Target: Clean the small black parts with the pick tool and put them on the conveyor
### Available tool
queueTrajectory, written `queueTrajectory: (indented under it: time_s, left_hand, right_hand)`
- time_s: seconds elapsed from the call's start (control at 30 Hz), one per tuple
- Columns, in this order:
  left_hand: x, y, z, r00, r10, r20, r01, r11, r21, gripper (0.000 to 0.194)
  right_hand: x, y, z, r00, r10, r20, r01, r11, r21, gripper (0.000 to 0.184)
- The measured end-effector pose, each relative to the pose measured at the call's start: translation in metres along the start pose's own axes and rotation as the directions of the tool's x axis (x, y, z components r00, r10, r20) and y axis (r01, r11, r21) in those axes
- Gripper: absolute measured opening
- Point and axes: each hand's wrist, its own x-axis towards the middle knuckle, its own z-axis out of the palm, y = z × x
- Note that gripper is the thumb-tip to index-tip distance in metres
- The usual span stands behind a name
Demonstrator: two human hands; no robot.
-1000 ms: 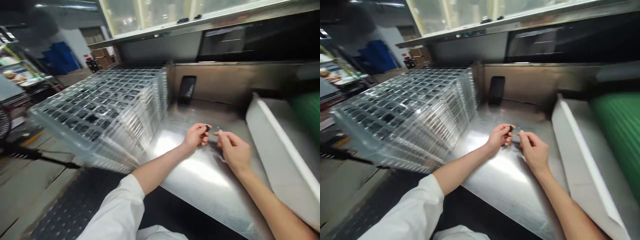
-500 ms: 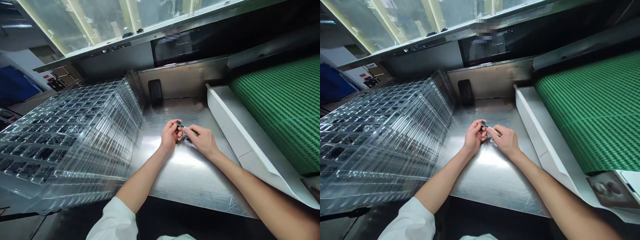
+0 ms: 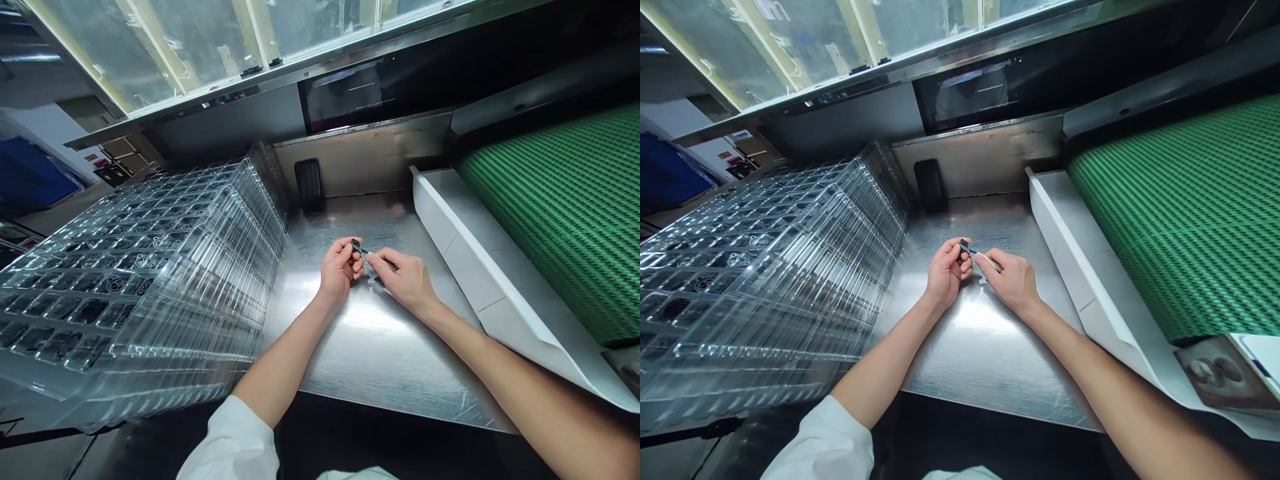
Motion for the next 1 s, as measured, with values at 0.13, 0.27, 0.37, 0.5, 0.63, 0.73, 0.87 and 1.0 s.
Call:
queueTrajectory:
  time_s: [0.13,0.27,0.37,0.5,0.63,0.73,0.87,1.0]
  left_hand:
    - [-0.0005,0.0011,0.001,1.0,0.015,0.018,-0.015,1.0,-0.007,0.017]
    - [-0.0006,0.0013,0.001,1.0,0.011,0.01,-0.011,1.0,0.009,0.016]
    - [-0.0006,0.0005,0.0001,0.999,0.023,0.023,-0.022,1.0,-0.019,0.015]
    - [-0.0011,0.0004,-0.0002,0.999,0.029,0.037,-0.028,0.999,-0.028,0.014]
    - [-0.0012,0.0018,0.0003,1.0,0.016,0.026,-0.015,0.999,-0.029,0.015]
    - [-0.0008,0.002,0.0003,1.0,-0.001,0.023,0.002,1.0,-0.024,0.015]
    - [-0.0006,0.001,0.0,0.999,-0.031,0.013,0.031,0.998,-0.045,0.014]
    - [-0.0009,0.0021,0.0004,0.997,-0.074,0.011,0.075,0.995,-0.067,0.014]
  right_hand:
    - [0.001,0.0,-0.0015,1.0,0.017,0.001,-0.017,1.0,-0.001,0.056]
    - [0.001,-0.0012,-0.0024,1.0,0.009,0.003,-0.009,1.0,-0.004,0.058]
    - [0.0005,-0.0021,-0.0023,1.0,-0.006,0.009,0.006,1.0,-0.003,0.057]
    - [0.0002,-0.0016,-0.0023,1.0,0.012,-0.014,-0.011,1.0,0.014,0.055]
    - [0.0001,-0.0001,-0.0019,1.0,0.008,0.008,-0.008,1.0,0.021,0.053]
    - [0.0004,0.0007,-0.0015,1.0,0.017,-0.003,-0.017,1.0,0.018,0.054]
    - [0.0001,0.0005,-0.0014,1.0,0.007,0.026,-0.008,1.0,0.021,0.057]
    - [0.0017,-0.0025,-0.0046,0.997,0.069,-0.02,-0.067,0.994,0.087,0.06]
